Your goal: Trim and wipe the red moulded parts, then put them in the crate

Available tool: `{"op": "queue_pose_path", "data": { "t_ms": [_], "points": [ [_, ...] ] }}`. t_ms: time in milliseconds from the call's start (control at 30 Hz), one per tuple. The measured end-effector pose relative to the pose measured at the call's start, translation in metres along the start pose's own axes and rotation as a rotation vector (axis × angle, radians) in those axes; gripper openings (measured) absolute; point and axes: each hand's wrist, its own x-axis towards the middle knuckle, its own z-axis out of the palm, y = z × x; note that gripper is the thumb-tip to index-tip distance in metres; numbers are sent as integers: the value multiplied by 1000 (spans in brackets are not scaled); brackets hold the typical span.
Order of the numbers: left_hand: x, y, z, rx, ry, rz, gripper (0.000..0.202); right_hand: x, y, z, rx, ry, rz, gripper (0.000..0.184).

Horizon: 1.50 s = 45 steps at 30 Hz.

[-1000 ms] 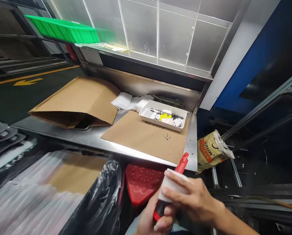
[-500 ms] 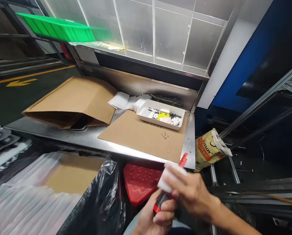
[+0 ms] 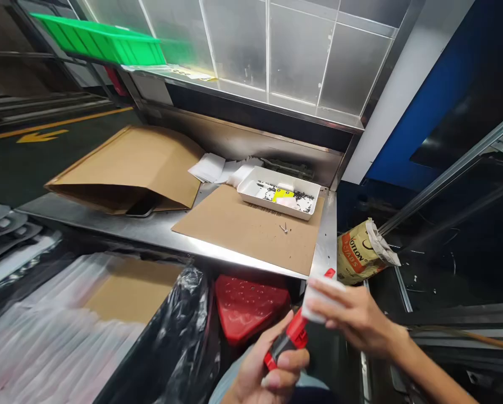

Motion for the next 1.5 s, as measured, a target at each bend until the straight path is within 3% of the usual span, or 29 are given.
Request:
{"op": "queue_pose_path", "data": {
  "t_ms": [167,367,500,600,700,867,933,1033,1167,1233,1333,1433,1500],
  "points": [
    [-1,-1,-3,41,19,14,33,-1,-5,1,4,-33,-35,34],
    [-3,0,-8,30,-16,14,34,5,-8,6,4,23,-75,33],
    [-5,2,-8,35,7,43,38,4,-3,8,-58,-16,7,34],
    [-8,3,-6,41,37,78,40,6,-9,16,-68,70,36,35],
    [-11,3,-5,84,69,132,36,14,-13,24,5,131,-51,35],
    [-8,7,-22,243,-36,83,55,24,-4,20,-100,226,101,37],
    [-3,10,-29,307,-56,51,57,24,-7,21,-78,254,65,40],
    [0,11,-31,361,-6,103,49,23,-11,22,-6,234,-11,40],
    [-12,5,-15,508,96,150,51,21,0,16,-110,284,171,39],
    [-17,0,-6,593,173,207,54,19,1,16,-104,273,120,41],
    [-18,-6,1,721,251,337,73,16,0,18,-105,231,69,40],
    [-13,-8,-3,870,226,407,92,14,3,14,-169,254,142,39],
    [-10,-9,-7,984,244,426,99,12,5,10,-169,237,110,40]
  ]
}}
